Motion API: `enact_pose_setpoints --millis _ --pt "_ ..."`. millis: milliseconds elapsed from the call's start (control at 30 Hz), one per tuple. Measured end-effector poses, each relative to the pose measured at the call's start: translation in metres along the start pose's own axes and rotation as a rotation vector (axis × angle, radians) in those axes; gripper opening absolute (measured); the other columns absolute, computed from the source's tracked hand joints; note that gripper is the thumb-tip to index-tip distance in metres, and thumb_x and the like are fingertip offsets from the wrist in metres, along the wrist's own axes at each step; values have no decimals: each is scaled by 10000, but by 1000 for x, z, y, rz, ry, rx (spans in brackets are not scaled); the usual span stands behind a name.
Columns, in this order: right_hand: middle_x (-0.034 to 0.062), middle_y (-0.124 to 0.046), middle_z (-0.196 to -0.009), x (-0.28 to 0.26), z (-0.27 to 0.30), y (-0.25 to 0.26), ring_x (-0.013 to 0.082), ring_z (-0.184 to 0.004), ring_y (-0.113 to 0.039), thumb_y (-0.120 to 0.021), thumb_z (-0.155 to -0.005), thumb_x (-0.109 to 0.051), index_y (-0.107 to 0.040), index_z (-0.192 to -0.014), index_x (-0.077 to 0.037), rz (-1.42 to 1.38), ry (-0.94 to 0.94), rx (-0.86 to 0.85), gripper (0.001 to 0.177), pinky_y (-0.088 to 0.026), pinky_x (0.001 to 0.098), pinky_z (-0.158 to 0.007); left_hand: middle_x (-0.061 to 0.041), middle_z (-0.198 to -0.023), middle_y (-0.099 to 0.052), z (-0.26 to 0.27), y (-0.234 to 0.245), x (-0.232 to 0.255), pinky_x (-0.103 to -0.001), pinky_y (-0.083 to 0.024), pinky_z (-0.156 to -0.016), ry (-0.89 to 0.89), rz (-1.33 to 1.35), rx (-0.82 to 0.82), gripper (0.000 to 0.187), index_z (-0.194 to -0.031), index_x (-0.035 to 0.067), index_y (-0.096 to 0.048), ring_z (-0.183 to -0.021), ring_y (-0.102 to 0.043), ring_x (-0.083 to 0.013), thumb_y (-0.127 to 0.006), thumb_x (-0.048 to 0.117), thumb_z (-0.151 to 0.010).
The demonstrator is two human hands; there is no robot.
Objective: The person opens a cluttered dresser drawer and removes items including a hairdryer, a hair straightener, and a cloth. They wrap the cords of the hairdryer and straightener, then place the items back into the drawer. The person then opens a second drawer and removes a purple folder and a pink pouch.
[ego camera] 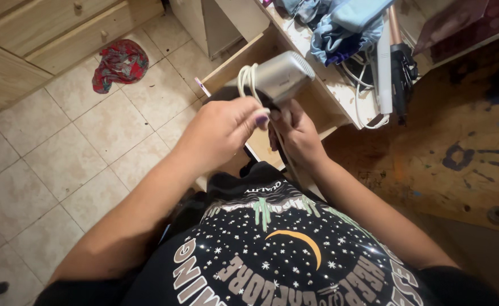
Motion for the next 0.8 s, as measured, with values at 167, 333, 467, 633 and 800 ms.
enact_pose_setpoints --millis 167,333,467,633,800 --pt "65 -622 -1120 -3 -5 25 152 -975 -631 -642 -1043 -112 -488 -1336 -45 94 147 114 337 -562 286 -816 15 -711 -576 6 -55 -30 -280 -399 -596 285 867 103 267 -1118 43 -655 -620 -499 -127 -483 247 -1113" --pt "125 -660 -1268 20 -28 38 232 -1121 -638 -681 -998 -130 -577 -1380 22 -15 -36 -22 424 -541 339 -909 -17 -1013 -655 9 -79 3 -316 -539 -863 19 585 114 214 -1150 50 -670 -940 -657 -163 -530 191 -1074" --pt "168 -565 -1432 3 2 -3 285 -1295 -564 -652 -985 -252 -503 -1448 -18 -717 -256 -32 540 -504 412 -1057 -84 -995 -669 19 -76 10 -357 -521 -827 -35 167 120 142 -1065 68 -733 -929 -656 -259 -659 152 -977" --pt "259 -476 -1542 -53 16 -38 371 -1435 -512 -676 -991 -201 -510 -1353 -5 -956 -59 -295 444 -419 533 -1202 -116 -935 -706 25 -70 -8 -387 -529 -723 98 112 159 166 -1033 56 -745 -812 -683 -302 -706 180 -930" --pt "257 -482 -1550 -25 9 -27 334 -1481 -460 -700 -930 -72 -518 -1450 20 -501 -111 -142 558 -411 474 -1246 -117 -895 -707 26 -68 -5 -421 -539 -737 32 -116 177 126 -955 66 -746 -823 -692 -327 -704 184 -939"
Point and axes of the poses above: each hand's wrist, its own z-axis away from the middle knuckle, its own y-axis out of the back of the hand, x = y × z, the point moved 9 cm from there along -z, towards the middle knuckle
